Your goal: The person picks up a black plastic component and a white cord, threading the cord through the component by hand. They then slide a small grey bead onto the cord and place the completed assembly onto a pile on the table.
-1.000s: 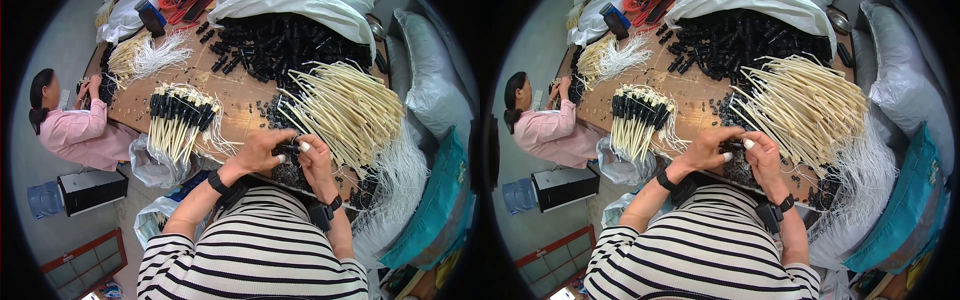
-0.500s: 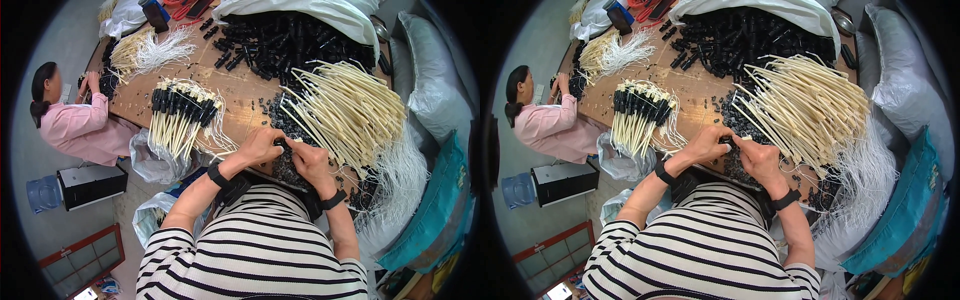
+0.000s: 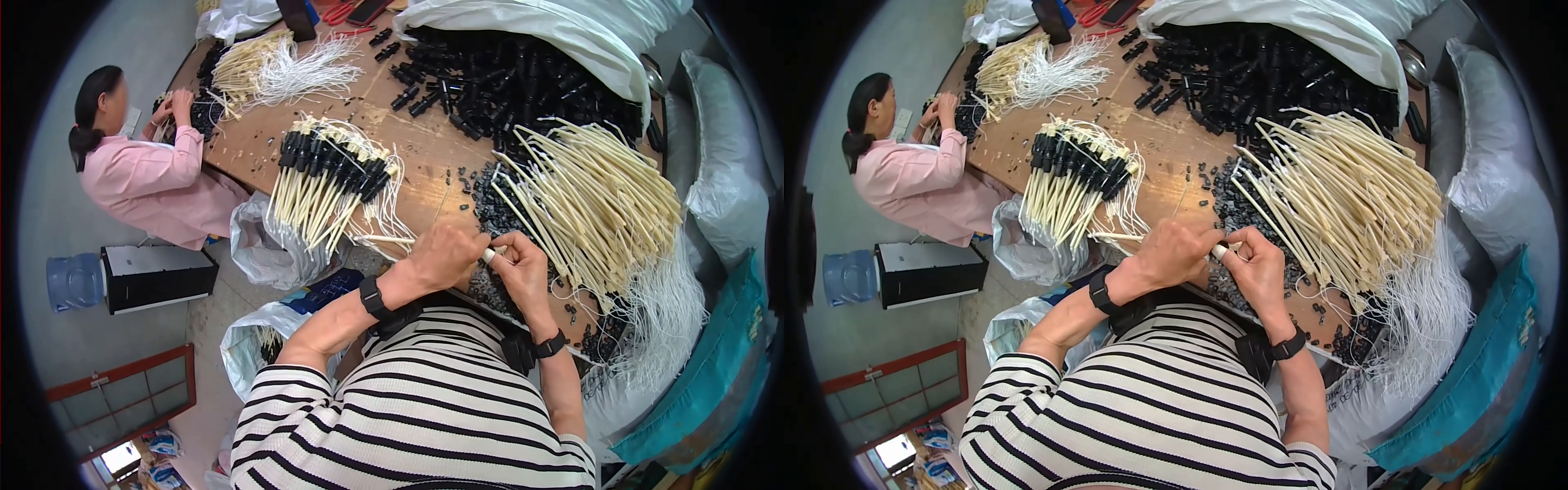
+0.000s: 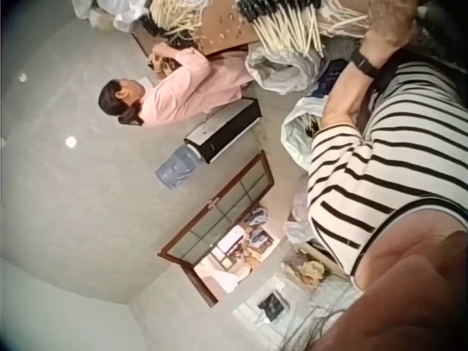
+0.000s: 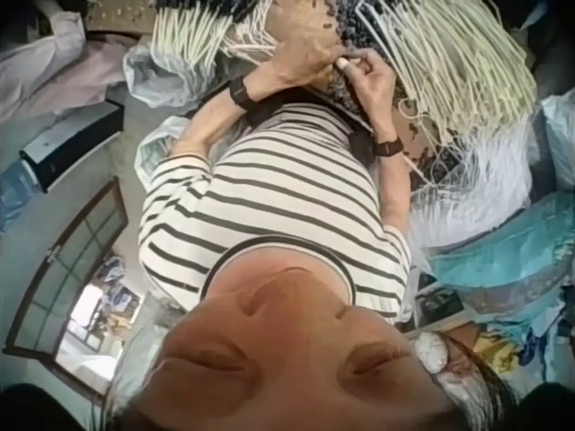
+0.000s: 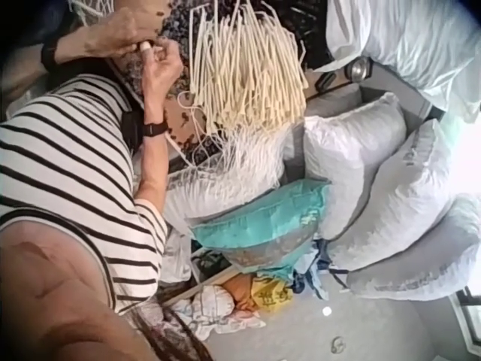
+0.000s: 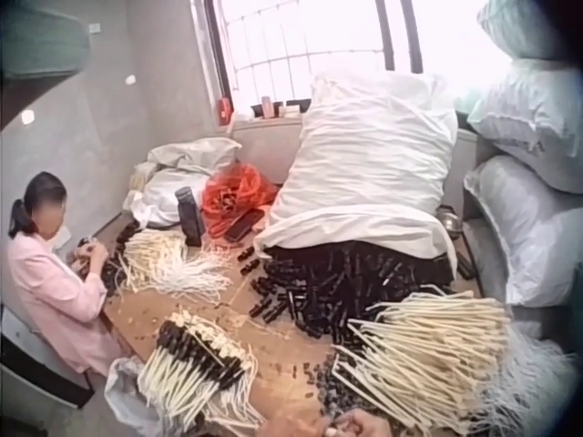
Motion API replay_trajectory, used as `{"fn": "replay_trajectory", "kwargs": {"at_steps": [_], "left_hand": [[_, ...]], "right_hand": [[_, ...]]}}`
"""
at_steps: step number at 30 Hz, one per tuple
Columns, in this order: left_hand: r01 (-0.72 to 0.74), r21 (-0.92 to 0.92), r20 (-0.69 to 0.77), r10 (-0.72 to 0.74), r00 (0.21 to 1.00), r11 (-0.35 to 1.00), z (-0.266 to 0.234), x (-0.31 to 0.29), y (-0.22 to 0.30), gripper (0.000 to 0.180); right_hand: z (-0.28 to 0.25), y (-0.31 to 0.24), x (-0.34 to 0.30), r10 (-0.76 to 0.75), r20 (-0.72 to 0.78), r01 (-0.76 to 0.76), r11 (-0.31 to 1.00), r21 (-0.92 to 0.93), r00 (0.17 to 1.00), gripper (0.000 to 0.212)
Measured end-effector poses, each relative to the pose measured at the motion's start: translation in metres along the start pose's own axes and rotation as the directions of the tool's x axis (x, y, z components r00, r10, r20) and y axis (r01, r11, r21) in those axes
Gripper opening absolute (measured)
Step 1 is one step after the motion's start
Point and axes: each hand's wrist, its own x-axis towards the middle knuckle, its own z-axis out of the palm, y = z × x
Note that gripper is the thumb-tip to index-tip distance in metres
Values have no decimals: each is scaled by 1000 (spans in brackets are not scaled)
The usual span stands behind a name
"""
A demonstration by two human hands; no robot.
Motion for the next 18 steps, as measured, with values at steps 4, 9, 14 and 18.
{"fn": "replay_trajectory", "kwargs": {"at_steps": [4,9,14,18], "left_hand": [[114,-192,-144,-143,979,975,-9,-8,-15,22],[419,225,-547,-241,801,880,-56,-34,-95,10],[503,260,-652,-235,721,824,-51,-27,-111,36],[152,-46,-378,-158,912,987,-17,31,-85,37]], "right_hand": [[19,-19,4,-406,-88,362,880,-308,910,36],[-3,-31,6,-708,-144,528,631,-569,691,20],[6,-25,-1,-545,230,568,601,-563,806,29],[-18,8,-1,-358,-99,249,798,-549,929,26]]}}
